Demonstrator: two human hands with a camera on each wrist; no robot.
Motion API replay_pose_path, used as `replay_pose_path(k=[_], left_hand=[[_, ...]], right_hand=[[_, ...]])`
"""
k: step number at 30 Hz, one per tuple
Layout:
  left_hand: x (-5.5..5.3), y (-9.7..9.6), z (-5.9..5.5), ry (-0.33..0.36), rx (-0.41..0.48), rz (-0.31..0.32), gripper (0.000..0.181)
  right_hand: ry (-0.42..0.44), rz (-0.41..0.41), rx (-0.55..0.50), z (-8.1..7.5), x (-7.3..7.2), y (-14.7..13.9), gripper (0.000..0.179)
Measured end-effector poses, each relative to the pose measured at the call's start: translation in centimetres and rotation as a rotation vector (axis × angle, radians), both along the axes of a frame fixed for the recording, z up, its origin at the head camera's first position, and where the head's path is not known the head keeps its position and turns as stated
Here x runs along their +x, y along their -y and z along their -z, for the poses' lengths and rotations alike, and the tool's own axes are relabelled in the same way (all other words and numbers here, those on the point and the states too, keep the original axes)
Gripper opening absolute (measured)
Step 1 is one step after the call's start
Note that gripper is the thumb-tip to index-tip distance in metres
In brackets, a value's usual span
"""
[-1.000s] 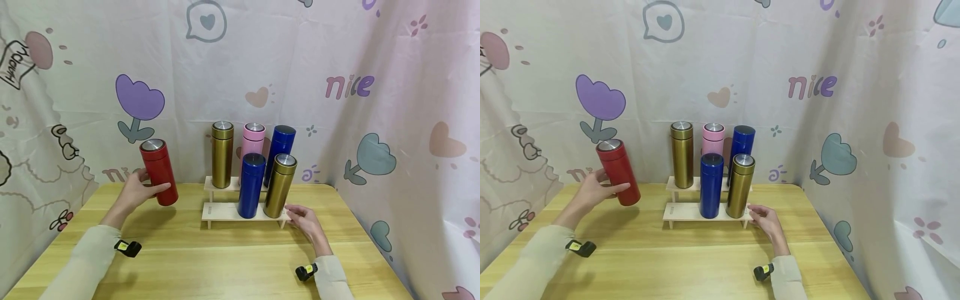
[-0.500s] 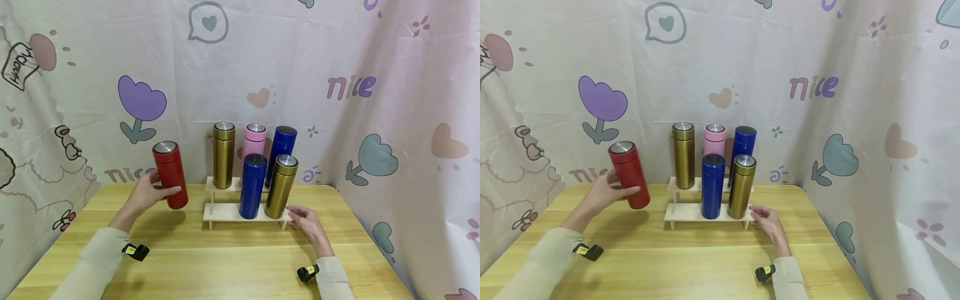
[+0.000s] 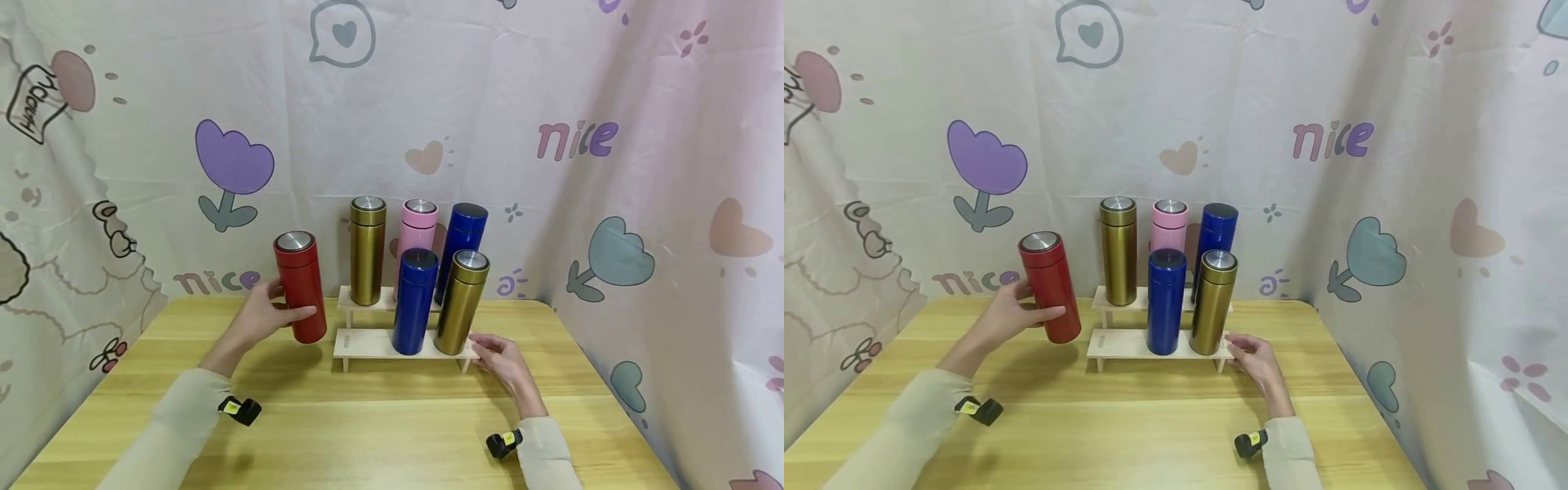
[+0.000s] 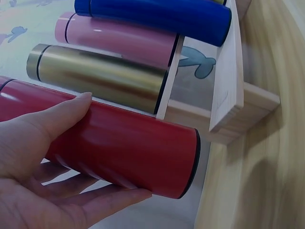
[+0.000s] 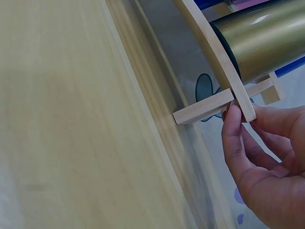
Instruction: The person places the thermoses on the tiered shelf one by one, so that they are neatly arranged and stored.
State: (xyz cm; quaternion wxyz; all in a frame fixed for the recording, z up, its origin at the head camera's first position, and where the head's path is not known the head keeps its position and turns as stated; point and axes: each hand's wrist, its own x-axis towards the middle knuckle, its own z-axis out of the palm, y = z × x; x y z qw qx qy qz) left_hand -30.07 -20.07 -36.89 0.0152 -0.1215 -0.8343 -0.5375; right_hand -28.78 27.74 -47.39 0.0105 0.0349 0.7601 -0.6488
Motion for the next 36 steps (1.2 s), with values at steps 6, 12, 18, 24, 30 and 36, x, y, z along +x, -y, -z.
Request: replay_pose_path(k=[6, 12, 18, 24, 30, 36], left_hand=[[0.2, -1.0, -0.2, 0.045, 0.023, 0.021, 0.08], [0.1, -2.2, -0.2, 0.034, 0.024, 0.046, 0.076], [0.0, -3.2, -0.3, 0.044, 0.029, 0.056, 0.074], [-0.1, -4.1, -0.3, 0.051, 0.02, 0.047, 0.077], [-0.1, -4.9, -0.4, 0.058, 0.019, 0.038, 0.078], [-0.3, -5.7, -0.4, 0.043, 0.011, 0.047, 0.079]], right_hand=[[0.018, 0.019, 0.002, 0.1, -0.1, 0.1, 0.04], [0.012, 0.008, 0.011, -0.1, -0.1, 0.0, 0.04], [0.012, 0.004, -0.008, 0.1, -0.3, -0.1, 0.039], [0.002, 0.014, -0.015, 0.3, -0.3, 0.0, 0.038], [0.0, 0.02, -0.009, 0.2, -0.2, 0.0, 0.039], [0.002, 0.022, 0.001, 0.2, -0.2, 0.0, 0.039]])
